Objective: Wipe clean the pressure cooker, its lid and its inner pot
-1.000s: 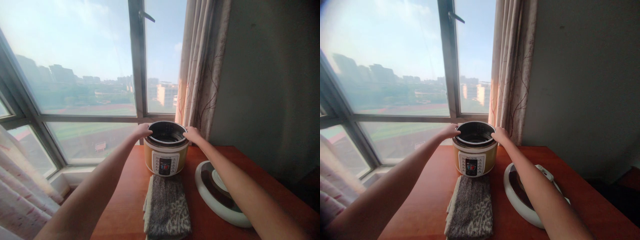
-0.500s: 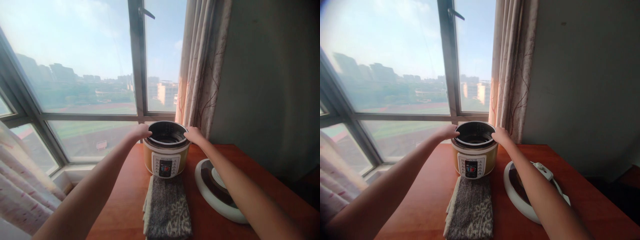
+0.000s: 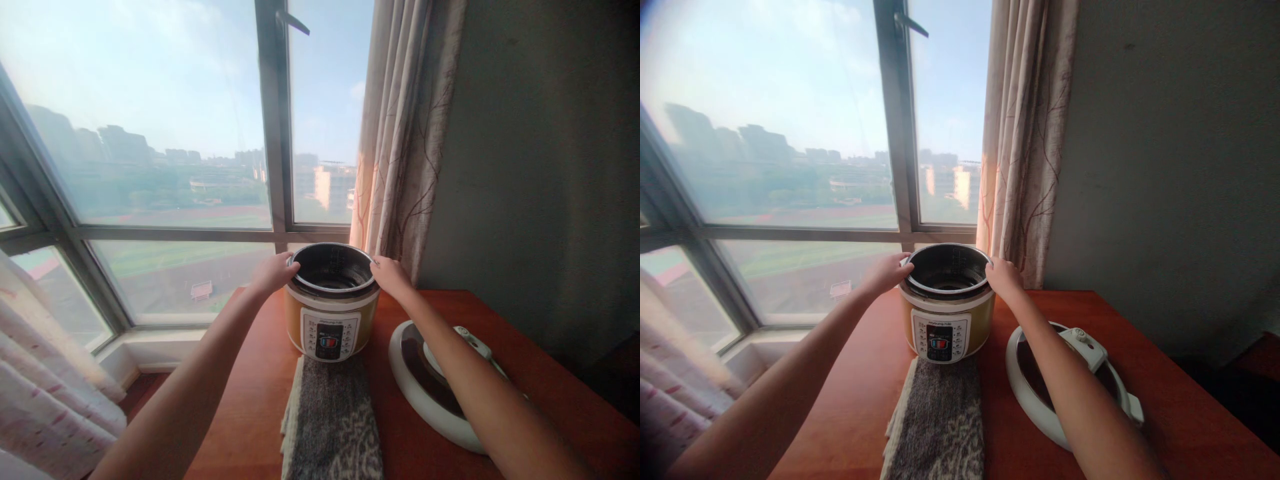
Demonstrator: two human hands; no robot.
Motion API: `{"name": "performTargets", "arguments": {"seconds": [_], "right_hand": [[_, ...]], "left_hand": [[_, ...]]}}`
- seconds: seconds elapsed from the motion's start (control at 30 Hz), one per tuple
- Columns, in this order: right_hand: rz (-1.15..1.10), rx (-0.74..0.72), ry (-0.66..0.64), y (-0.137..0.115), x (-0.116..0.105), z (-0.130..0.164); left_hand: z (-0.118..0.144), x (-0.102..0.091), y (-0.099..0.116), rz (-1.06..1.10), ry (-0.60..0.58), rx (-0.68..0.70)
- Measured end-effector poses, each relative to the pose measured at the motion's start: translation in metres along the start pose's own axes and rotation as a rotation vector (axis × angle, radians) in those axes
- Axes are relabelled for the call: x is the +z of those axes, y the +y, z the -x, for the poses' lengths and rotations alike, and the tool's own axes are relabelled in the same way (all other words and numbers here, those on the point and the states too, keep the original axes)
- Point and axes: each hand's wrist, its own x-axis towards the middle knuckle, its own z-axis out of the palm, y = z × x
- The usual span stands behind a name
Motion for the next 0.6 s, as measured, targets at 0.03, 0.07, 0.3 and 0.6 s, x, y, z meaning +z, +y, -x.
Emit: {"name": "performTargets", "arguments": {"seconds": [0.03,0.07,0.3,0.6], "right_hand": [[-0.020,-0.003,0.024,0.001,0.001,0.002],[-0.055,-0.015,0.058,0.003,0.003,0.005],[-0.525,-0.228,0.222,0.036,0.018,0.054],[-0.311,0.012,0.189,0.126,0.037,0.107]], "left_hand": [[0.005,0.002,-0.001,0.031,0.038,-0.013],[0.010,0.004,-0.003,0.077,0.075,-0.030],[0.079,0.044,-0.029,0.718,0.210,-0.148],[0.153,0.139,-0.053,0.924,-0.080,-0.325]]}}
